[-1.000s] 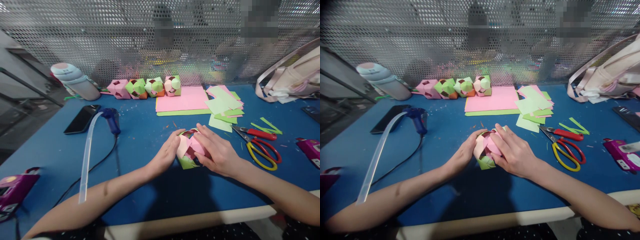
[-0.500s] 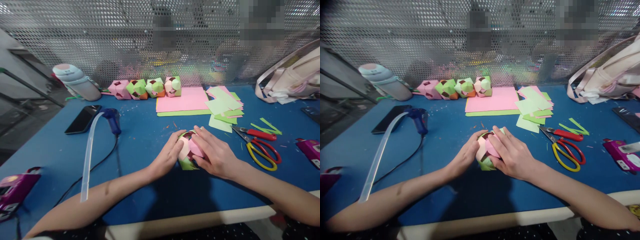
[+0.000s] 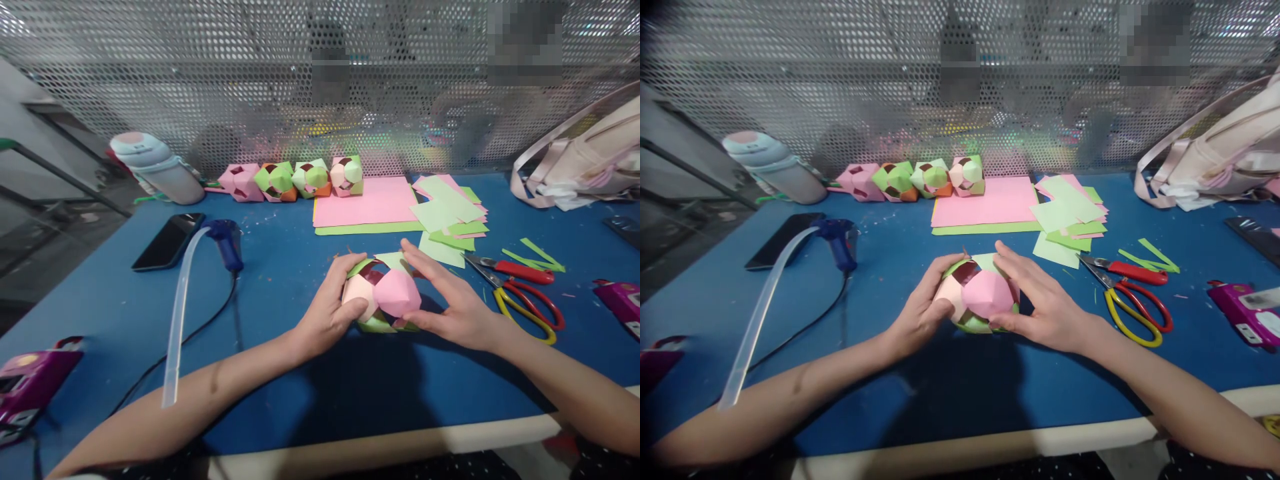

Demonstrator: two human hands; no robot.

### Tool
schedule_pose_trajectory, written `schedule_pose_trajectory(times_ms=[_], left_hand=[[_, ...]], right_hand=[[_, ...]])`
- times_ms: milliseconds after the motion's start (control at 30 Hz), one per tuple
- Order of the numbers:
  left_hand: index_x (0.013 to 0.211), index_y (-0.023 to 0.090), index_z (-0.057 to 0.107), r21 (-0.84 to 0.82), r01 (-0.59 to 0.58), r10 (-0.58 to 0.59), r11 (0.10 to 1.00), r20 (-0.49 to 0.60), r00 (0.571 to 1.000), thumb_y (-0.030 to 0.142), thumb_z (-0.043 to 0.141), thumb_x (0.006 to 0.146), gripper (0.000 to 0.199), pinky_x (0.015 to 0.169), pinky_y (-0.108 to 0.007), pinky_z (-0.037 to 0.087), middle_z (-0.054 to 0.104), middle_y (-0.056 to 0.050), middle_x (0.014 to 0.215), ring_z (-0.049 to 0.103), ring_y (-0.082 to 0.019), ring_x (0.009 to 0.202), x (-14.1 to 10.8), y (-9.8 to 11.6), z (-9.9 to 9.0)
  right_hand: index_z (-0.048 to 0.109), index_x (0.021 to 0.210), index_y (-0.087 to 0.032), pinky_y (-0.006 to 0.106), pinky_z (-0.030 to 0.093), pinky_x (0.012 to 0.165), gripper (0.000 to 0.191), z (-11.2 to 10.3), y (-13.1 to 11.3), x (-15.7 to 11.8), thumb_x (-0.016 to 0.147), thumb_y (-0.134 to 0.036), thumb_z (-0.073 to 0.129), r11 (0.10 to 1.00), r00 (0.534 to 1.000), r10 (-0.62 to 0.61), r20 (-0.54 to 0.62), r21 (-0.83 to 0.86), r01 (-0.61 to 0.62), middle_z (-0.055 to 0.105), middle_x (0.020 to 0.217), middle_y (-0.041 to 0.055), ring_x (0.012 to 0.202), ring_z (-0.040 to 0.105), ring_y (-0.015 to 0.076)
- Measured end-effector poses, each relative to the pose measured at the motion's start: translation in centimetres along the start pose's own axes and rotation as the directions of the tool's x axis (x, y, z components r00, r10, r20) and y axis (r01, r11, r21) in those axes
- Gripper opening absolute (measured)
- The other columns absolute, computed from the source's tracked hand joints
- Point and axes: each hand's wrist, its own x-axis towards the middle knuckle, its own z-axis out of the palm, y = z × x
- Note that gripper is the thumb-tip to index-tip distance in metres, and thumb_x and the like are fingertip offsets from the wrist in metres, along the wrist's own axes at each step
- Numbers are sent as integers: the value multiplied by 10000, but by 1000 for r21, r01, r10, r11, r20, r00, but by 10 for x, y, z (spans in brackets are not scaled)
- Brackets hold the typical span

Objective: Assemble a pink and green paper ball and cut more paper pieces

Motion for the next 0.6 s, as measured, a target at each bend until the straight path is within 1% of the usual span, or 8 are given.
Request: schedule_pose_trajectory(times_ms=[133, 267, 367, 467, 600], left_hand=[[1375, 240, 446, 18, -18, 18, 1000, 3, 1000, 676, 479, 863, 674, 1102, -501, 336, 476, -143, 1343, 452, -307, 1267, 0, -1, 1], [1389, 251, 443, 45, -57, 56, 997, 12, 998, 655, 496, 867, 662, 1109, -506, 329, 473, -140, 1352, 438, -311, 1284, 0, -2, 0], [1414, 281, 419, 94, -164, 163, 982, 18, 986, 654, 564, 826, 711, 1116, -541, 305, 461, -139, 1370, 417, -329, 1303, 0, -4, -2], [1430, 295, 389, 140, -295, 296, 945, 10, 955, 665, 609, 781, 779, 1096, -568, 328, 437, -151, 1372, 412, -336, 1311, 1, -8, -4], [1456, 290, 334, 241, -411, 416, 879, 30, 909, 678, 622, 750, 855, 1074, -572, 370, 438, -163, 1347, 440, -331, 1293, 2, -11, -6]], right_hand=[[329, 1503, -198, 558, 383, 1115, 716, 1, 0, 3, 887, -335, 667, 998, 998, -59, -16, -37, 58, 397, 1522, 187, 1402, 392, 306], [385, 1467, -179, 551, 388, 1107, 676, 2, -1, 4, 876, -319, 682, 995, 995, -92, -35, -44, 90, 435, 1491, 199, 1385, 415, 309], [418, 1428, -159, 540, 407, 1091, 670, 2, -1, 3, 845, -303, 717, 987, 986, -154, -69, -64, 150, 465, 1443, 213, 1366, 427, 319], [408, 1416, -152, 550, 413, 1079, 702, 4, 2, 0, 818, -300, 744, 963, 964, -249, -93, -126, 237, 476, 1396, 212, 1356, 420, 333], [406, 1400, -142, 559, 442, 1046, 678, 4, 4, -1, 829, -321, 725, 927, 938, -335, -88, -208, 312, 491, 1357, 207, 1336, 431, 344]])
